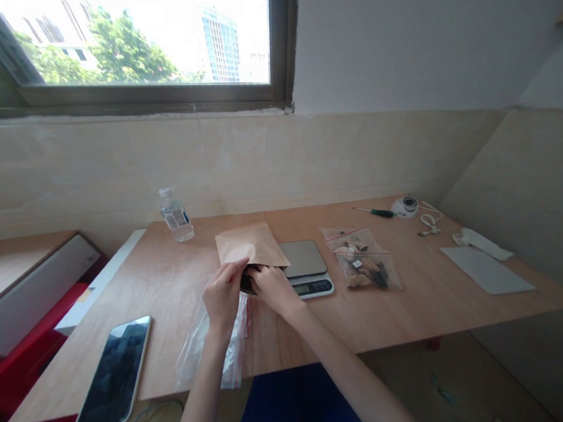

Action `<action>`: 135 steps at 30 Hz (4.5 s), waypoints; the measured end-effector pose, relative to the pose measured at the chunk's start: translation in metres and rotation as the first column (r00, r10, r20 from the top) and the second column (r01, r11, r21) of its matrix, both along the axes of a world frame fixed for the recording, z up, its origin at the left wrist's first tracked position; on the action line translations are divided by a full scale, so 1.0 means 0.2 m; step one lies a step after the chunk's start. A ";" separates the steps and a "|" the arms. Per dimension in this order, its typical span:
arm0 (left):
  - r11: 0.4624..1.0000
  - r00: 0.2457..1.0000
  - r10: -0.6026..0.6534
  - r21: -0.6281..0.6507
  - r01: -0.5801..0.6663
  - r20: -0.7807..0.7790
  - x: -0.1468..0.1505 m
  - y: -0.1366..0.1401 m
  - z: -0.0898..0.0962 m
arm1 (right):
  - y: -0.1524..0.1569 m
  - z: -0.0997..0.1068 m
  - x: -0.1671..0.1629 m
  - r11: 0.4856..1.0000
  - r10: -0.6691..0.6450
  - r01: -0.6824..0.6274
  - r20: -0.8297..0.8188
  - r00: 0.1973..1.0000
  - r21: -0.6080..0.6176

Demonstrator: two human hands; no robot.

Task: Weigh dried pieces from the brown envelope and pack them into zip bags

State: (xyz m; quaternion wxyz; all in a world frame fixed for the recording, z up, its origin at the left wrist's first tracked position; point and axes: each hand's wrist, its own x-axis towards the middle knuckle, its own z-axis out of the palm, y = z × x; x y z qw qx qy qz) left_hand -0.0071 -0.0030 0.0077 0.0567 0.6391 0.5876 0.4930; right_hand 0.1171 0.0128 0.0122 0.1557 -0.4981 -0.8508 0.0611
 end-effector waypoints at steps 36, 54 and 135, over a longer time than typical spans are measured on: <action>0.998 0.997 -0.045 -0.051 0.048 0.056 -0.02 0.02 0.03 | -0.01 -0.25 0.12 0.877 0.211 -0.108 -0.173 0.962 0.468; 1.000 1.000 -0.018 -0.026 0.017 -0.011 -0.01 0.07 0.09 | -0.04 -0.24 0.13 0.915 0.265 -0.031 -0.542 0.798 0.402; 0.992 0.995 0.102 -0.073 -0.101 0.018 0.00 -0.01 0.08 | 0.00 0.01 -0.10 0.991 -0.133 0.133 0.033 0.991 0.022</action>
